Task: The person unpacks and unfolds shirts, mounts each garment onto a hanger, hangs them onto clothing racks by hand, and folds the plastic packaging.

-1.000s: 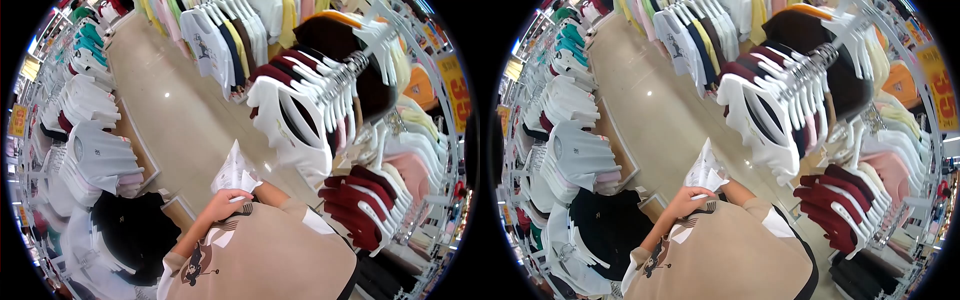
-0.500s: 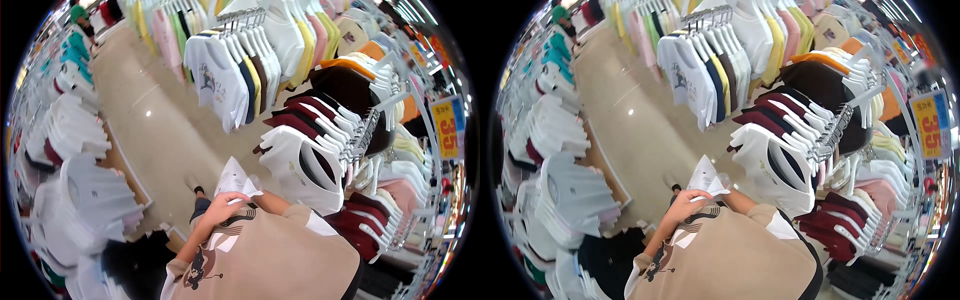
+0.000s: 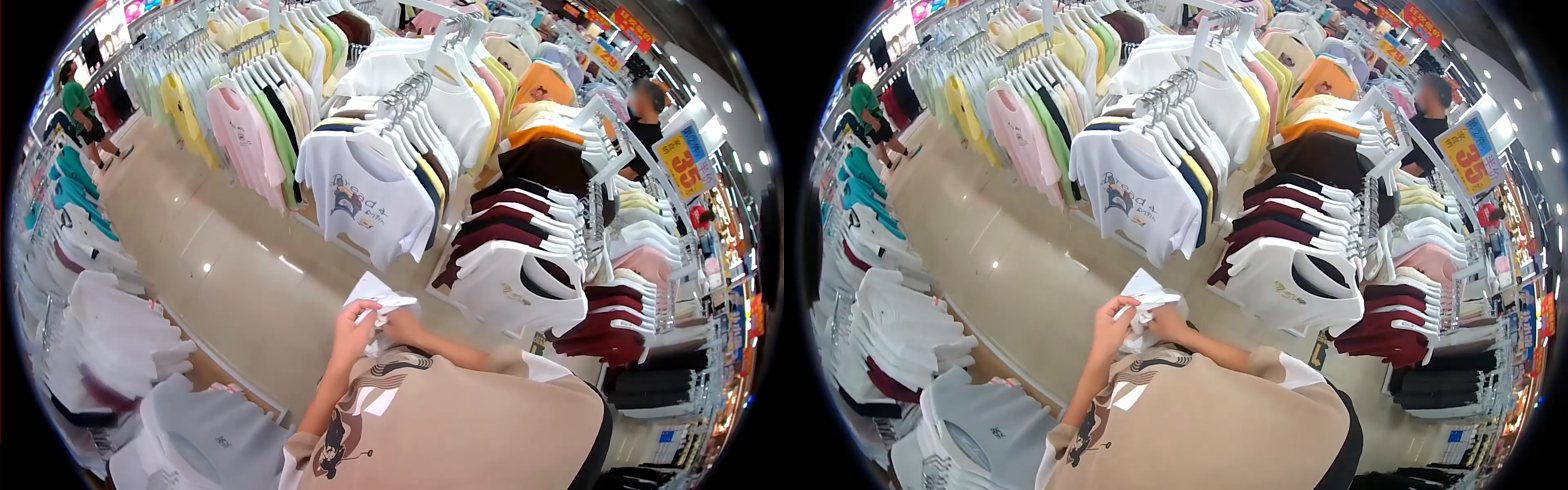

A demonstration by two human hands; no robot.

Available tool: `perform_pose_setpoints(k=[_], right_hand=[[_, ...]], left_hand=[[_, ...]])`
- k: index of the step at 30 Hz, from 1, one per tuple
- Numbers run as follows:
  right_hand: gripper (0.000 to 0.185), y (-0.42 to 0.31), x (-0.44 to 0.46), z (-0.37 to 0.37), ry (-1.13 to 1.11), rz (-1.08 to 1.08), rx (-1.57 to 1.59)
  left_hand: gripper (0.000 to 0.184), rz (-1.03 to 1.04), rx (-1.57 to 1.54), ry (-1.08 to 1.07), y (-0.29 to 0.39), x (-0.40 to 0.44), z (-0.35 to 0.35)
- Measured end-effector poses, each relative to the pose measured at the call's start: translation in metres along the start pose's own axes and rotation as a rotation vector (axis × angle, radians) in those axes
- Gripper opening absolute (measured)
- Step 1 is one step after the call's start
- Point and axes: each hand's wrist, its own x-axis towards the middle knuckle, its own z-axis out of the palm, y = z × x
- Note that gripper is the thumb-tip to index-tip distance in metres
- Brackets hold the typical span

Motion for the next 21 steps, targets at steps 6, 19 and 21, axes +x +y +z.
perform_pose_setpoints(k=[6,19,21], right_hand=[[0.041,-0.072,0.034,0.005,-0.139,0.192,0.656],[0.043,-0.152,0.187,0.029,-0.651,0.439,1.357],[0.041,-0.163,0.217,0.055,-0.664,0.388,1.226]], left_hand=[[0.010,-0.001,-0.116,0.204,0.010,0.013,-0.101],[0.011,-0.009,-0.242,0.352,0.067,0.033,-0.210],[0.011,0.004,-0.266,0.402,0.079,0.044,-0.233]])
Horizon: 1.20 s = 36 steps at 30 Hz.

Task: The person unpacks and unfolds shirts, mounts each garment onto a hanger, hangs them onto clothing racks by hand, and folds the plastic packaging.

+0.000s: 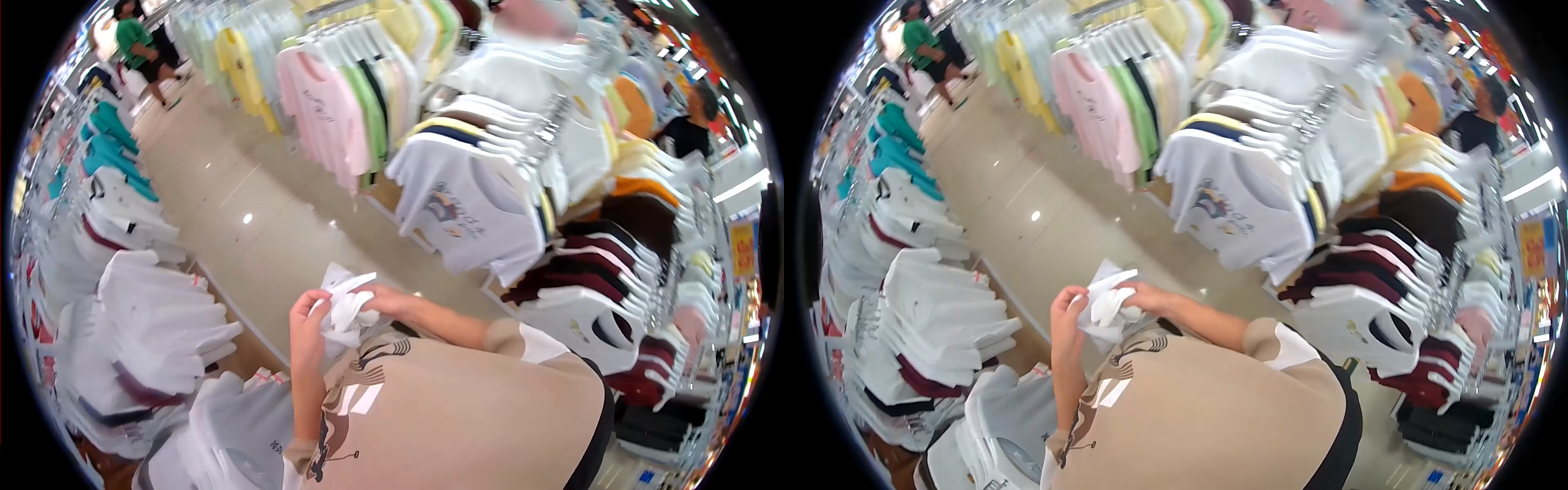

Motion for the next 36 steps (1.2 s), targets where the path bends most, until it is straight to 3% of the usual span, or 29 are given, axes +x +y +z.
perform_pose_setpoints(k=[2,6,9,11,14,15,16,17,21,24,28,31,34,36], right_hand=[[0.039,-0.021,0.041,0.009,-0.011,0.071,0.119],[0.039,-0.062,0.096,-0.001,-0.129,0.184,0.693],[0.046,-0.091,0.120,-0.013,-0.405,0.000,0.872],[0.054,-0.108,0.137,-0.019,-0.605,-0.093,1.035],[0.059,-0.139,0.147,-0.021,-0.557,-0.379,0.982],[0.061,-0.141,0.153,-0.021,-0.141,-0.197,1.074],[0.060,-0.149,0.160,-0.022,0.095,-0.117,1.063],[0.060,-0.160,0.167,-0.020,0.180,-0.107,1.030],[0.057,-0.214,0.171,-0.013,-0.139,-0.510,0.889],[0.056,-0.251,0.176,-0.007,-0.273,-0.645,0.835],[0.053,-0.292,0.195,0.006,-0.436,-0.688,0.763],[0.052,-0.309,0.218,0.025,-0.546,-0.669,0.719],[0.050,-0.326,0.247,0.051,-0.650,-0.596,0.689],[0.049,-0.340,0.269,0.071,-0.707,-0.518,0.659]], left_hand=[[0.010,0.016,-0.017,0.060,0.020,0.029,-0.018],[0.016,0.035,0.010,0.172,0.043,0.087,-0.058],[0.031,0.081,0.211,0.301,0.046,0.132,-0.073],[0.040,0.070,0.264,0.228,0.051,0.158,-0.078],[0.046,0.082,0.337,0.182,0.063,0.193,-0.081],[0.045,0.097,0.357,0.193,0.066,0.204,-0.085],[0.044,0.105,0.382,0.207,0.068,0.210,-0.088],[0.043,0.124,0.402,0.207,0.069,0.216,-0.092],[0.041,0.170,0.435,0.181,0.089,0.252,-0.100],[0.042,0.140,0.517,0.176,0.103,0.279,-0.110],[0.044,0.013,0.554,0.163,0.083,0.329,-0.159],[0.050,0.145,0.544,0.045,0.117,0.339,-0.121],[0.059,0.209,0.241,-0.173,0.147,0.358,-0.102],[0.067,0.288,0.385,-0.418,0.148,0.386,-0.105]])
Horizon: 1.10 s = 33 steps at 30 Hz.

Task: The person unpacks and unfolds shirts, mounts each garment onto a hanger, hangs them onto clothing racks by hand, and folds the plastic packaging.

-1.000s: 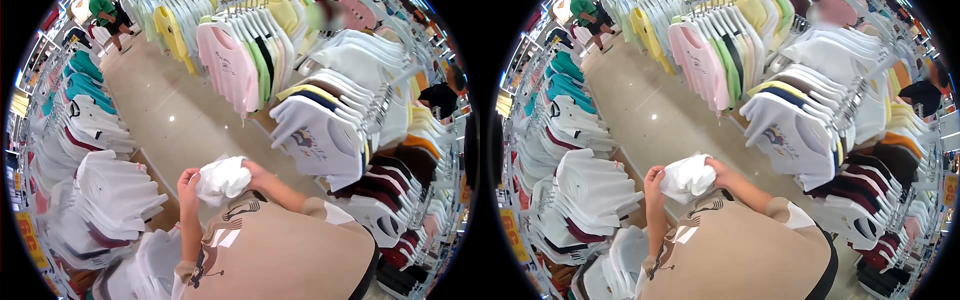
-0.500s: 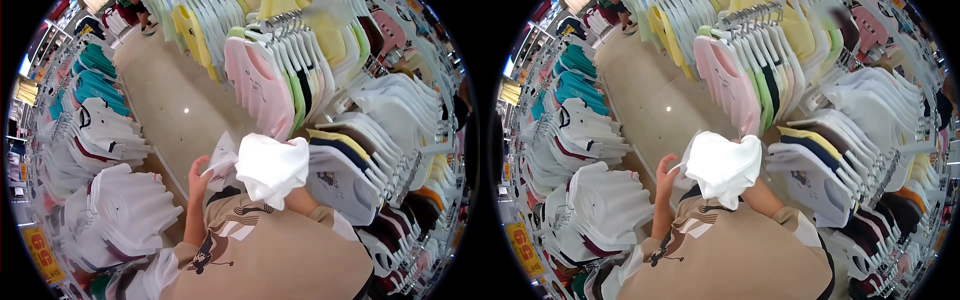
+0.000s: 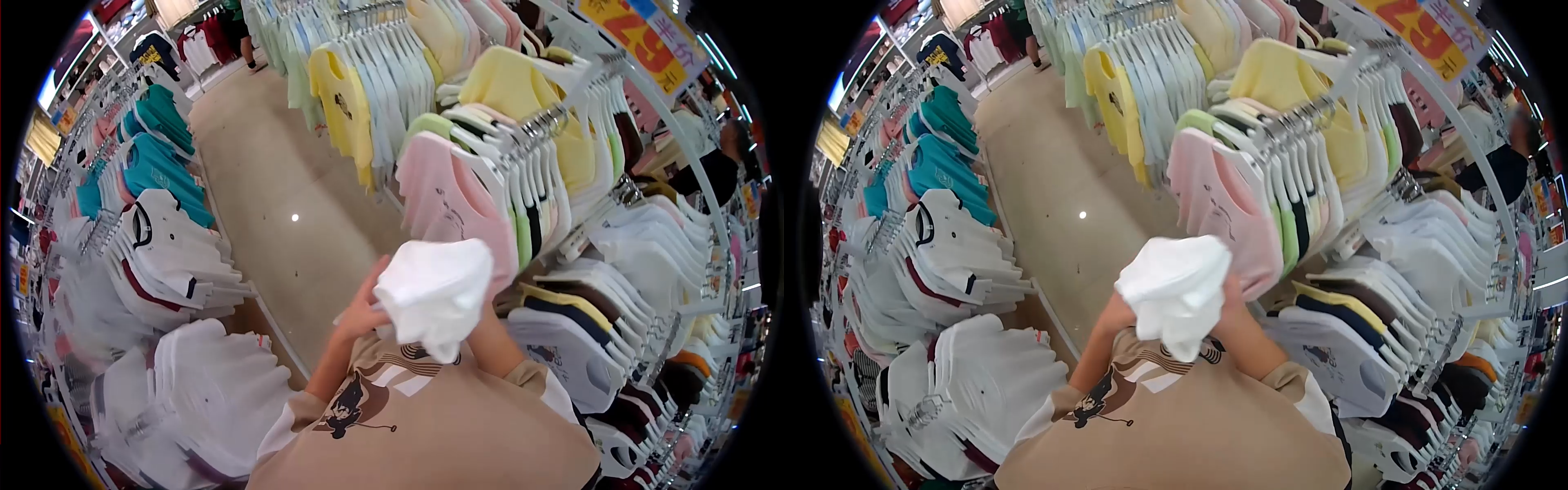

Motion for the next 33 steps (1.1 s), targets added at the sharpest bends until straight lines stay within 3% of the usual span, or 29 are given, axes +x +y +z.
perform_pose_setpoints(k=[1,3,5,6,8,10,12,13,16,20,21,25,28,31,33], right_hand=[[0.048,0.005,0.015,0.000,0.136,0.064,-0.001],[0.044,0.011,0.054,-0.003,0.530,0.202,0.036],[0.041,0.006,0.091,-0.013,0.536,0.173,0.043],[0.040,0.008,0.103,-0.019,0.556,0.157,0.064],[0.038,0.008,0.132,-0.040,0.640,0.086,-0.132],[0.040,0.007,0.166,-0.061,0.645,0.071,-0.365],[0.042,0.006,0.186,-0.096,0.626,0.093,-0.373],[0.044,0.010,0.195,-0.110,0.618,0.106,-0.376],[0.049,0.045,0.236,-0.132,0.681,-0.004,-0.561],[0.055,0.080,0.260,-0.159,0.633,0.083,-0.957],[0.053,0.082,0.263,-0.157,0.608,0.168,-1.026],[0.041,0.082,0.265,-0.164,0.935,0.213,-0.956],[0.034,0.074,0.250,-0.163,0.814,0.286,-0.732],[0.020,0.089,0.220,-0.165,0.858,0.368,-1.105],[0.016,0.094,0.186,-0.169,0.966,0.305,-1.005]], left_hand=[[0.072,0.046,0.066,-0.126,-0.002,0.010,-0.009],[0.067,0.063,-0.013,-0.126,0.020,0.034,-0.026],[0.062,0.083,-0.099,-0.124,0.036,0.056,-0.047],[0.059,0.023,-0.273,-0.002,0.014,0.056,-0.065],[0.055,-0.076,-0.160,0.009,0.000,0.057,-0.108],[0.047,-0.190,-0.517,0.130,0.005,0.057,-0.147],[0.041,-0.261,-0.785,0.238,-0.003,0.053,-0.188],[0.041,-0.293,-0.697,0.318,0.023,0.054,-0.195],[0.042,-0.236,-0.718,0.296,0.039,0.063,-0.224],[0.049,-0.112,-0.637,0.230,0.013,0.070,-0.252],[0.054,-0.185,-0.565,0.263,0.017,0.070,-0.256],[0.060,-0.170,-0.442,0.251,0.037,0.087,-0.258],[0.054,-0.238,-0.429,0.070,0.021,0.093,-0.262],[0.052,-0.317,-0.456,-0.043,0.013,0.093,-0.248],[0.050,-0.470,-0.415,-0.178,-0.001,0.092,-0.241]])
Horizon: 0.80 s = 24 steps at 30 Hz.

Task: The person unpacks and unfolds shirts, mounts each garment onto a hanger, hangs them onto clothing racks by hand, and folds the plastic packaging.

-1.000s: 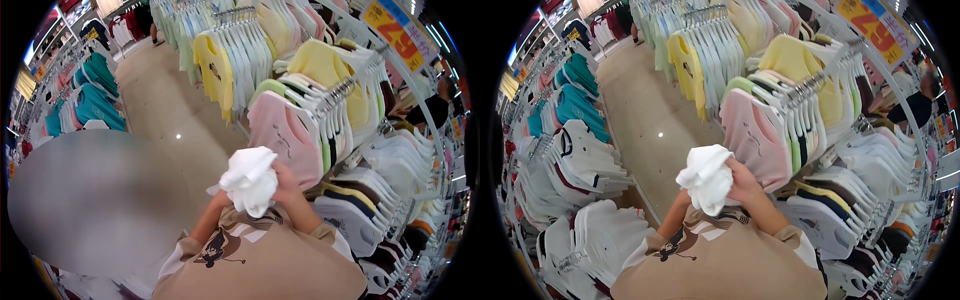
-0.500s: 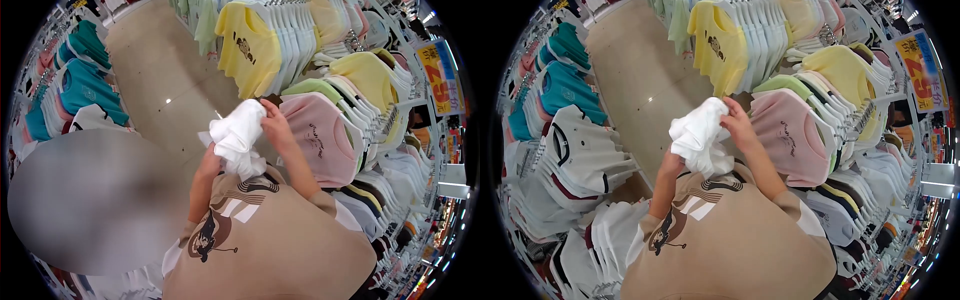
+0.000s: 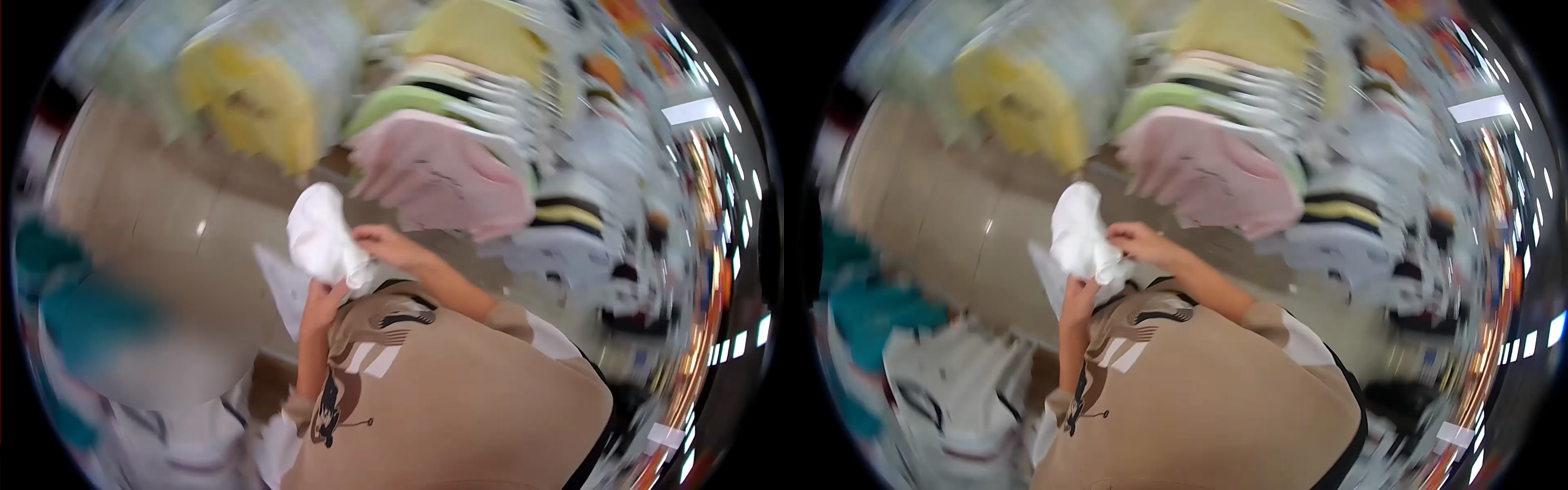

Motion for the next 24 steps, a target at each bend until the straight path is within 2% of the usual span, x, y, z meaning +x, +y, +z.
perform_pose_setpoints(k=[1,2,3,5,8,11,12,15,16,19,20,24], right_hand=[[0.021,0.004,-0.017,-0.001,0.081,-0.003,0.097],[0.026,0.022,-0.027,-0.008,0.089,-0.026,0.228],[0.030,0.031,-0.042,-0.009,0.206,-0.036,0.316],[0.035,0.043,-0.077,-0.022,0.230,0.008,0.556],[0.043,0.065,-0.120,-0.029,0.210,0.090,1.029],[0.043,0.078,-0.151,-0.045,0.336,-0.077,0.833],[0.042,0.077,-0.162,-0.052,0.420,-0.078,0.781],[0.037,0.100,-0.201,-0.071,0.474,-0.296,0.969],[0.039,0.108,-0.219,-0.078,0.472,-0.349,1.004],[0.045,0.122,-0.279,-0.081,0.494,-0.448,1.297],[0.054,0.131,-0.298,-0.084,0.529,-0.489,1.269],[0.053,0.182,-0.377,-0.096,0.583,-0.645,1.371]], left_hand=[[0.049,0.000,0.011,-0.041,-0.010,0.003,0.004],[0.050,-0.079,-0.037,-0.044,-0.013,0.003,0.013],[0.050,-0.142,-0.025,-0.052,-0.018,0.006,0.023],[0.047,-0.247,0.000,-0.052,-0.018,0.000,0.054],[0.043,-0.359,0.202,-0.396,-0.044,-0.006,0.082],[0.051,-0.371,0.289,-0.505,-0.068,-0.014,0.113],[0.047,-0.379,0.273,-0.507,-0.077,-0.016,0.119],[0.042,-0.468,0.265,-0.373,-0.088,-0.031,0.151],[0.033,-0.421,0.244,-0.345,-0.100,-0.039,0.160],[0.027,-0.418,0.278,-0.374,-0.137,-0.057,0.178],[0.026,-0.410,0.289,-0.350,-0.143,-0.065,0.190],[0.023,-0.416,0.267,-0.262,-0.184,-0.110,0.229]])
